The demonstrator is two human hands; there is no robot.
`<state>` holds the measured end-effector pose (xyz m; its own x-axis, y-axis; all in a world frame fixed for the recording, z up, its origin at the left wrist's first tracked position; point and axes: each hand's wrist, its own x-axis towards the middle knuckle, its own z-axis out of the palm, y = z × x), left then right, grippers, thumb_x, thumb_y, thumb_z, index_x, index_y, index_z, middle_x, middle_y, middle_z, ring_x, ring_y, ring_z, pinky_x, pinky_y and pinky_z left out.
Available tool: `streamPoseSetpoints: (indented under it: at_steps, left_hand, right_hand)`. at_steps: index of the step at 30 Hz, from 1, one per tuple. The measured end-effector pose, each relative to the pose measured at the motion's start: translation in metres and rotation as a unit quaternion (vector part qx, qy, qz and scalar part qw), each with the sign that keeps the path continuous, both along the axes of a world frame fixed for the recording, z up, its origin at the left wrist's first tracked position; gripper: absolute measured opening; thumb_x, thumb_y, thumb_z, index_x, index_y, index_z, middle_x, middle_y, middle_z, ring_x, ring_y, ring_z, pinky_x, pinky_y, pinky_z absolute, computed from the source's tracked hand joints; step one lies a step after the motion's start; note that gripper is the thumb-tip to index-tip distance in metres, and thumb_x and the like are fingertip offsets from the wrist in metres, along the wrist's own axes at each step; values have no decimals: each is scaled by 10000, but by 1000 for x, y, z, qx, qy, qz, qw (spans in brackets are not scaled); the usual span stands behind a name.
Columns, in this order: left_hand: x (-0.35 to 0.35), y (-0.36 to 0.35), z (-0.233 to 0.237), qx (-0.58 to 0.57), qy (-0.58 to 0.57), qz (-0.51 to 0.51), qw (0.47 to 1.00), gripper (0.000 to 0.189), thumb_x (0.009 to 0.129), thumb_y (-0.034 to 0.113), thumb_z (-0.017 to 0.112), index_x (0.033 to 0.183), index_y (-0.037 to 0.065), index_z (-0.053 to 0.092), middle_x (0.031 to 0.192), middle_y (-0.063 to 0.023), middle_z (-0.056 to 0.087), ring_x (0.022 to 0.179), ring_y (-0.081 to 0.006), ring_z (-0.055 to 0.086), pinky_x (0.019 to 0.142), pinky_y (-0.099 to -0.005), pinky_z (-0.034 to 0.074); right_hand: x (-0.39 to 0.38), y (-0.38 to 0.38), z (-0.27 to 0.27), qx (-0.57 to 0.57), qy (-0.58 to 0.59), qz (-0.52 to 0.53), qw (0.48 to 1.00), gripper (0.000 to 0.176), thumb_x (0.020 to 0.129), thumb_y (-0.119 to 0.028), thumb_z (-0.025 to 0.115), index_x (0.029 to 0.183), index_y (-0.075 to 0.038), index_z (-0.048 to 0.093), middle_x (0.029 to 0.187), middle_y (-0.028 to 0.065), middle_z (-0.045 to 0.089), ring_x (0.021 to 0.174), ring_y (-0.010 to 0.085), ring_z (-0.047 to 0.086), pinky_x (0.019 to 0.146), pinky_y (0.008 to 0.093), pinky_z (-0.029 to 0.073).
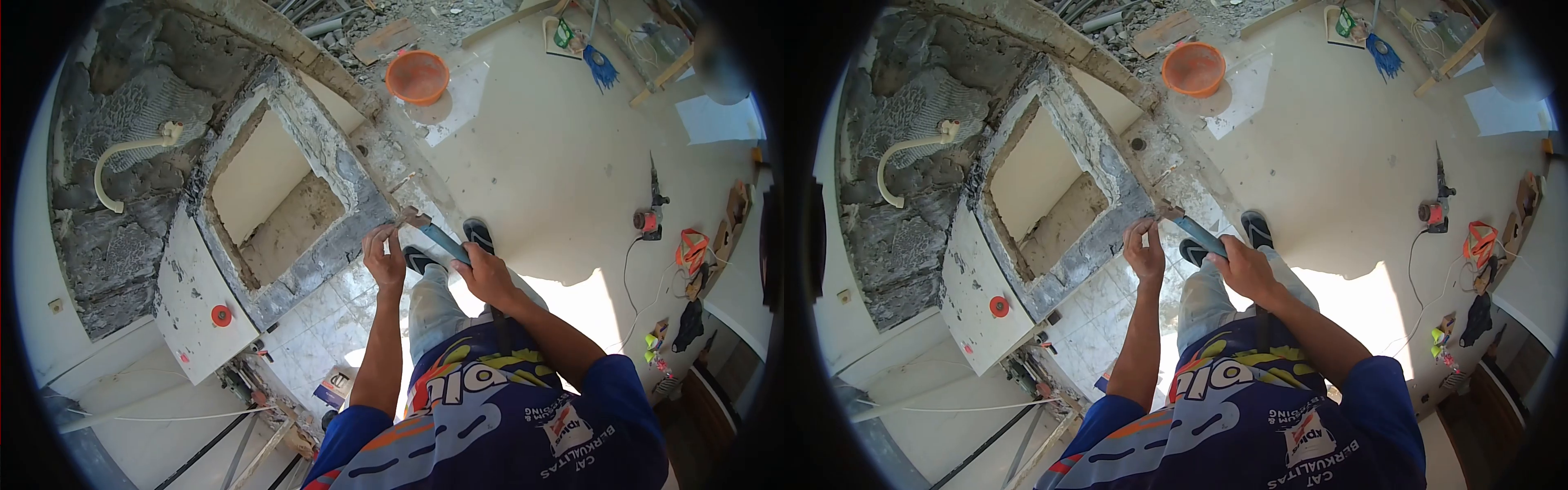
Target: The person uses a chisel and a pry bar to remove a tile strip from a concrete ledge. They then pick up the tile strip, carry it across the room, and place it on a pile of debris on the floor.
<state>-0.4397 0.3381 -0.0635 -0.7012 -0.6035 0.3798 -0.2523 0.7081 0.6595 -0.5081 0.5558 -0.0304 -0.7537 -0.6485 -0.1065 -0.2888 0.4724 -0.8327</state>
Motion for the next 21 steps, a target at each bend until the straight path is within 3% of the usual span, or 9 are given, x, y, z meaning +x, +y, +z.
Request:
streamPoseSetpoints:
  at_steps: [4, 5, 8, 10, 12, 14, 16, 18, 21]
  left_hand:
    - [5, 11, 24, -34, -5, -69, 997, 141, 814, -28, 714, 917, 32, 639, 951, -127, 680, 896, -304, 635, 803, -396, 493]
    - [5, 22, 34, -49, -5, -104, 993, 157, 811, -31, 713, 930, 36, 635, 945, -121, 672, 895, -299, 626, 796, -397, 484]
    - [8, 52, 16, 94, -145, -290, 941, 183, 801, 7, 738, 960, 42, 656, 947, -118, 662, 913, -316, 620, 808, -394, 493]
    - [13, 69, -48, 305, -273, -280, 868, 189, 846, 91, 730, 1009, 13, 673, 934, -134, 687, 876, -263, 673, 794, -368, 530]
    - [15, 81, -129, 386, -362, -167, 832, 260, 848, 190, 716, 1032, 7, 697, 956, -177, 703, 849, -323, 689, 783, -419, 532]
    - [34, 80, -307, 325, -429, -140, 831, 313, 815, 250, 718, 1018, 13, 714, 978, -188, 718, 871, -330, 701, 795, -407, 540]
    - [5, 78, -386, 291, -504, -110, 806, 310, 777, 249, 712, 967, 5, 725, 942, -182, 730, 869, -319, 708, 812, -400, 545]
    - [-23, 81, -473, 232, -419, -126, 869, 343, 774, 187, 750, 1071, 23, 702, 997, -176, 713, 929, -321, 685, 853, -407, 532]
    - [-75, 80, -571, 149, -435, -90, 883, 463, 788, 158, 756, 1206, 10, 624, 1080, -192, 655, 1035, -357, 623, 911, -423, 504]
  right_hand:
    - [-38, 5, -5, -21, -119, -188, 975, 365, 956, -308, 630, 1069, 25, 531, 735, 176, 623, 647, 316, 640, 610, 433, 497]
    - [-46, 9, -13, -35, -138, -248, 958, 348, 953, -324, 644, 996, 7, 545, 640, 105, 559, 543, 195, 580, 517, 372, 478]
    - [-67, 27, -24, -116, -364, -404, 831, 308, 949, -315, 657, 927, -35, 529, 607, 24, 495, 471, 104, 507, 412, 301, 423]
    - [-66, 38, -61, -166, -418, -491, 746, 259, 955, -252, 644, 866, -83, 468, 638, -8, 455, 435, 81, 446, 368, 269, 392]
    - [-46, 53, -120, -184, -446, -537, 692, 264, 943, -237, 656, 851, -93, 454, 658, -1, 468, 436, 98, 461, 372, 292, 408]
    - [-6, 63, -216, -127, -516, -589, 609, 210, 938, -206, 654, 891, -120, 469, 662, 1, 462, 451, 122, 463, 393, 318, 401]
    - [28, 68, -279, -96, -572, -597, 555, 195, 942, -215, 648, 904, -125, 479, 660, -9, 457, 453, 113, 455, 402, 307, 396]
    - [47, 77, -313, -59, -611, -594, 519, 190, 948, -225, 641, 914, -129, 481, 667, -20, 458, 457, 102, 446, 406, 297, 386]
    - [57, 88, -329, -55, -681, -578, 446, 172, 971, -232, 619, 930, -139, 480, 691, -32, 464, 472, 83, 426, 411, 285, 363]
